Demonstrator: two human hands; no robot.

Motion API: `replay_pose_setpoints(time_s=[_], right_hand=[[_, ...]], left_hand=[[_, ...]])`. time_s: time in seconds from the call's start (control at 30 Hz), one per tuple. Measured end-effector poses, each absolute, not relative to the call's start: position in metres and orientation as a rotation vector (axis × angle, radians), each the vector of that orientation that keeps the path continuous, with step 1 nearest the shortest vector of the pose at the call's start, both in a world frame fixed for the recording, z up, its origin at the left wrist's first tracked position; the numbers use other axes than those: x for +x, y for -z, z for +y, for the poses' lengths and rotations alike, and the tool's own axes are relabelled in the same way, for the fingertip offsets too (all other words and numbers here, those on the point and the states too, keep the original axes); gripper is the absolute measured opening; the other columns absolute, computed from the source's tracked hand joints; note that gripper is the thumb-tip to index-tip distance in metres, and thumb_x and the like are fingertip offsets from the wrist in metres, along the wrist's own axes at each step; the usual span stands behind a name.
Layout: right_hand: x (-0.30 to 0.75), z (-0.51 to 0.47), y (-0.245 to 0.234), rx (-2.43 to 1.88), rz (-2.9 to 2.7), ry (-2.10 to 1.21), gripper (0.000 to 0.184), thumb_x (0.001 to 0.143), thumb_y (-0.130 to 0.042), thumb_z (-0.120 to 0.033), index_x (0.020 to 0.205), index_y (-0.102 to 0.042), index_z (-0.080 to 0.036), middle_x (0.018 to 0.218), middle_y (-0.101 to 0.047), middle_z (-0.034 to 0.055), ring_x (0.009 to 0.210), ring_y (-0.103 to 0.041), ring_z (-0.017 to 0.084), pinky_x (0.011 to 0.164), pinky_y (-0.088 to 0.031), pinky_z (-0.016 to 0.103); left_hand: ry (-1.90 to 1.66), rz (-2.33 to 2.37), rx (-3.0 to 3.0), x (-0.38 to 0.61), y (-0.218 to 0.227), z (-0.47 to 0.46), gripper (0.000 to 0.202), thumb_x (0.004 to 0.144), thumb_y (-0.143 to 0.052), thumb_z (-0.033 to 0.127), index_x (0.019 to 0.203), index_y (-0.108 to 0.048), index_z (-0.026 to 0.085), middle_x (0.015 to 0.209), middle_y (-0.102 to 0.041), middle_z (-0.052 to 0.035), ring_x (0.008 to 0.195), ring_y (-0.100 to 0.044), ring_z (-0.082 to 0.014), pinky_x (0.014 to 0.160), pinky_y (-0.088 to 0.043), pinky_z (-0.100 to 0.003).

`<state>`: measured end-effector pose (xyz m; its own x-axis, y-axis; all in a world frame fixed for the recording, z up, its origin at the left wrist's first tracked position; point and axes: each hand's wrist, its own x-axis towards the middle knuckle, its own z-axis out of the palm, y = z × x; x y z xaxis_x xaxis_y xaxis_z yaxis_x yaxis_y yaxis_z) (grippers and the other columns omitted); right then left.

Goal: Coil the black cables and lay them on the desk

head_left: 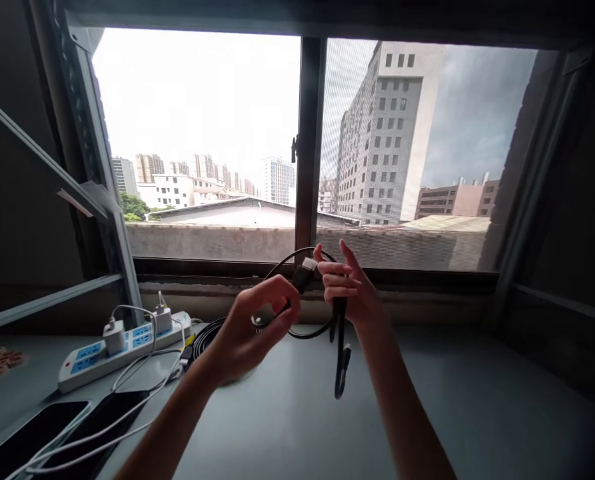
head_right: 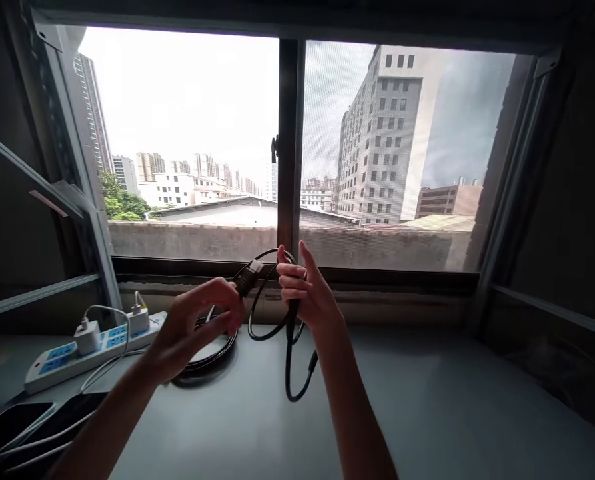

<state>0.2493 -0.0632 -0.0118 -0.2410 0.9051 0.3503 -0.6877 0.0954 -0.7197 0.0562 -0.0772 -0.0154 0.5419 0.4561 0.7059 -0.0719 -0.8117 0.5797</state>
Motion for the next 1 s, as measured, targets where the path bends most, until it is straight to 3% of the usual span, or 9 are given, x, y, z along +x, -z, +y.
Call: replay_pose_setpoints(time_s=[0.1,0.2,0.27,0.37,0.57,0.7,0.8,0.9,1.0], right_hand=[[0.263,-0.069,0.013,-0.349,-1.252,-1.549,0.029,0.083,-0.055,-0.05,0.089,-0.058,-0.021,0.042,-0.021,-0.0136,0.03,-0.004,0.004,0.024,-0.009,0.011],[0.267,-0.082,0.011,-0.563,-1.515,-1.411,0.029,0.08,-0.061,-0.045,0.093,-0.062,-0.019,0.039,-0.024,-0.0138,0.027,-0.01,0.003,0.023,-0.013,0.012],[0.266,-0.093,0.008,-0.766,-1.681,-1.222,0.033,0.083,-0.058,-0.046,0.097,-0.065,-0.016,0.037,-0.028,-0.013,0.025,-0.018,0.002,0.025,-0.018,0.012],[0.264,-0.107,0.004,-1.011,-1.829,-0.984,0.038,0.084,-0.056,-0.049,0.089,-0.069,-0.014,0.034,-0.031,-0.0109,0.025,-0.024,0.002,0.027,-0.022,0.013],[0.259,-0.117,0.003,-0.948,-1.924,-0.976,0.029,0.078,-0.065,-0.045,0.076,-0.068,-0.016,0.036,-0.039,-0.0089,0.025,-0.027,0.003,0.024,-0.021,0.014],[0.268,-0.105,0.012,-0.862,-1.923,-1.12,0.035,0.072,-0.07,-0.047,0.063,-0.062,-0.014,0.038,-0.04,-0.0081,0.025,-0.024,0.002,0.024,-0.016,0.016],[0.272,-0.083,0.02,-0.88,-1.879,-1.063,0.039,0.072,-0.069,-0.048,0.057,-0.057,-0.014,0.033,-0.032,-0.0092,0.027,-0.021,0.001,0.029,-0.015,0.016],[0.264,-0.063,0.025,-1.028,-1.759,-0.766,0.035,0.07,-0.072,-0.045,0.062,-0.06,-0.013,0.04,-0.04,-0.0069,0.035,-0.032,0.003,0.033,-0.021,0.015],[0.248,-0.06,0.028,-1.039,-1.729,-0.587,0.035,0.067,-0.073,-0.046,0.063,-0.06,-0.013,0.045,-0.042,-0.0059,0.037,-0.035,0.005,0.032,-0.023,0.016]], left_hand=[[-0.86,0.225,2.367,0.05,0.006,-0.075,0.033,0.082,-0.05,0.031,0.052,-0.056,0.02,0.075,-0.064,-0.0077,0.078,-0.057,-0.0232,0.086,-0.042,-0.038],[-1.124,0.343,2.343,0.051,0.007,-0.064,0.037,0.082,-0.05,0.033,0.048,-0.056,0.02,0.077,-0.066,-0.0085,0.088,-0.058,-0.0259,0.087,-0.042,-0.037],[-1.45,0.511,2.34,0.053,0.013,-0.052,0.011,0.074,-0.061,0.033,0.073,-0.065,0.022,0.089,-0.066,-0.0076,0.096,-0.057,-0.0264,0.09,-0.041,-0.038],[-1.592,0.638,2.427,0.058,0.027,-0.031,0.068,0.06,-0.075,0.034,0.122,-0.047,0.026,0.123,-0.052,-0.0097,0.116,-0.046,-0.0288,0.098,-0.036,-0.045],[-1.274,0.649,2.203,0.076,0.046,-0.017,0.081,0.073,-0.064,0.044,0.141,-0.022,0.031,0.14,-0.038,-0.0115,0.13,-0.034,-0.028,0.101,-0.034,-0.044],[-1.253,0.483,1.933,0.086,0.045,-0.023,0.054,0.079,-0.057,0.044,0.128,-0.045,0.025,0.121,-0.057,-0.0081,0.11,-0.054,-0.0234,0.092,-0.042,-0.034],[-1.382,0.481,1.822,0.085,0.044,-0.02,0.028,0.074,-0.063,0.04,0.092,-0.06,0.018,0.083,-0.064,-0.0025,0.08,-0.06,-0.0151,0.072,-0.046,-0.023],[-1.354,0.573,1.746,0.084,0.048,-0.013,0.027,0.072,-0.064,0.042,0.07,-0.056,0.016,0.049,-0.046,0.0054,0.044,-0.042,-0.0068,0.045,-0.037,-0.019],[-1.349,0.634,1.71,0.086,0.053,-0.012,0.037,0.075,-0.059,0.049,0.061,-0.056,0.014,0.043,-0.034,0.0073,0.035,-0.024,-0.0031,0.035,-0.022,-0.019]])
